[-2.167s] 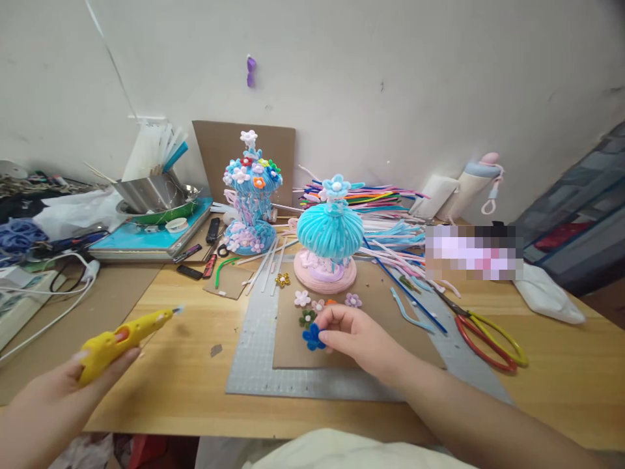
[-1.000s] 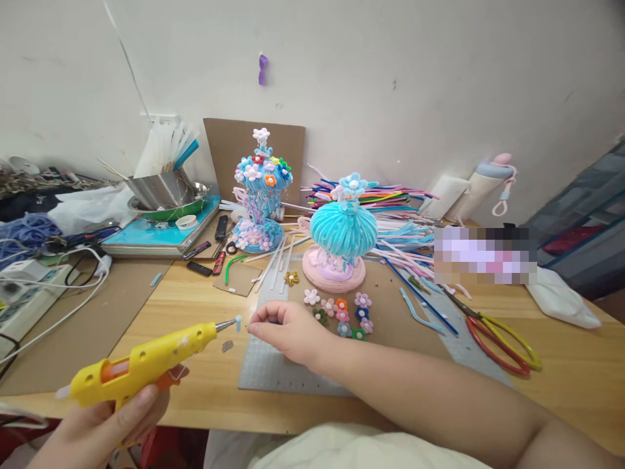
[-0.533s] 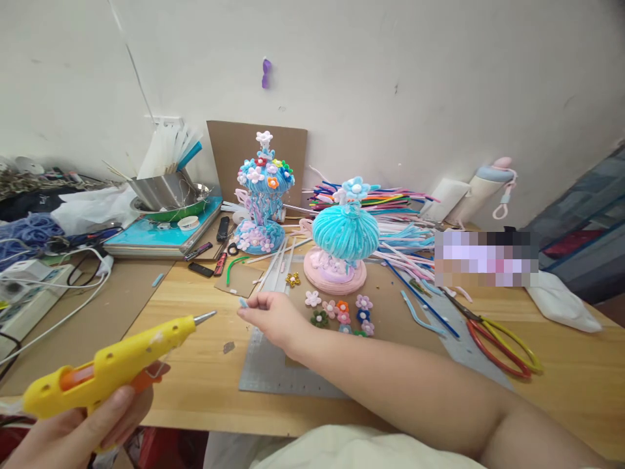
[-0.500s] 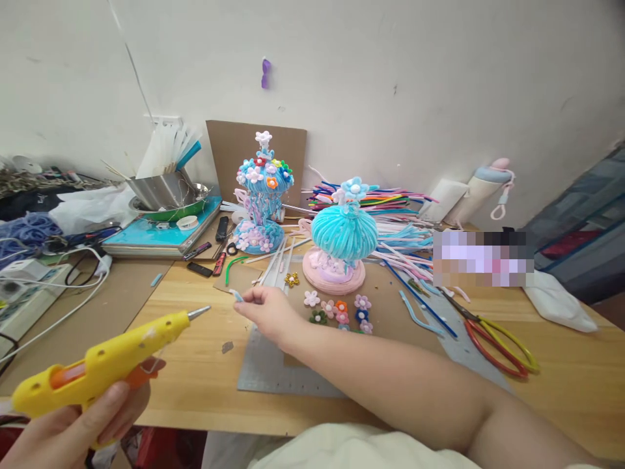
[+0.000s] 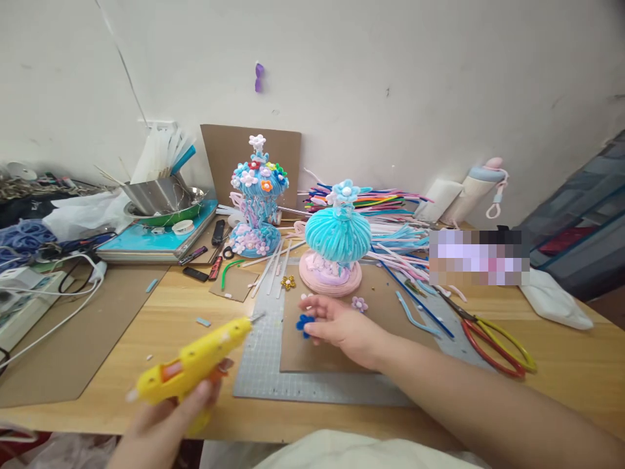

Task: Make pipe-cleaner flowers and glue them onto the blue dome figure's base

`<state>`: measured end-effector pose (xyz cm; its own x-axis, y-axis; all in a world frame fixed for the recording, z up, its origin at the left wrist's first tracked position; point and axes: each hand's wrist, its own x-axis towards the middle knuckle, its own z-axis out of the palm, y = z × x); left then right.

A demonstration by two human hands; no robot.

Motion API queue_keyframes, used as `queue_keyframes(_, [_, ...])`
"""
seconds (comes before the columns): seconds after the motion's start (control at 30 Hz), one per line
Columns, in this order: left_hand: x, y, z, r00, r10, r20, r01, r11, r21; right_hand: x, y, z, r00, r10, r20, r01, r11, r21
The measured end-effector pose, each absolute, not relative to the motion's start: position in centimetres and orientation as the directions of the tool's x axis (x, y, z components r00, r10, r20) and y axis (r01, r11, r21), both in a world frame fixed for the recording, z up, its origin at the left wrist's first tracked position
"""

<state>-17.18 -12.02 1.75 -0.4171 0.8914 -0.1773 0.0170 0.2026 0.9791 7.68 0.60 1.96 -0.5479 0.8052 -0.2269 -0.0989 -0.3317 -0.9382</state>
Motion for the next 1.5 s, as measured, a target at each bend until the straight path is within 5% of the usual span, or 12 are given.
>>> queue_keyframes(0.27, [-7.1,-6.5,2.0,0.003,0.974,-0.226,0.032,0.226,0.974,15.8,1.6,0.1,-0.300,0.920,-0.251,-0.247,-0.329,-0.911])
queue_keyframes(0.63, [-2.2,-5.1,0.8,-0.163,0.983,-0.087,0.098,0.104,0.990,16.7,1.7,-0.6,-0.189,0.941,-0.281,-0.414,-0.336,-0.846])
queue_keyframes(0.9, [-4.0,-5.2,-0.3,0.033,0.978,0.206,0.392,-0.202,0.898,16.5,0.7,-0.1,-0.179,0.963,-0.201,-0.408,-0.258,-0.876])
queue_keyframes(1.27, [-3.0,-5.7,-0.1,-0.156,0.977,0.147,0.336,-0.087,0.938,16.3,0.4,0.4,-0.177,0.979,-0.100,-0.331,-0.155,-0.931])
queue_keyframes(1.5, [-3.3,-5.5,-0.1,-0.123,0.981,0.150,0.361,-0.097,0.928,16.3,0.3,0.6,-0.169,0.981,-0.099,-0.306,-0.148,-0.941])
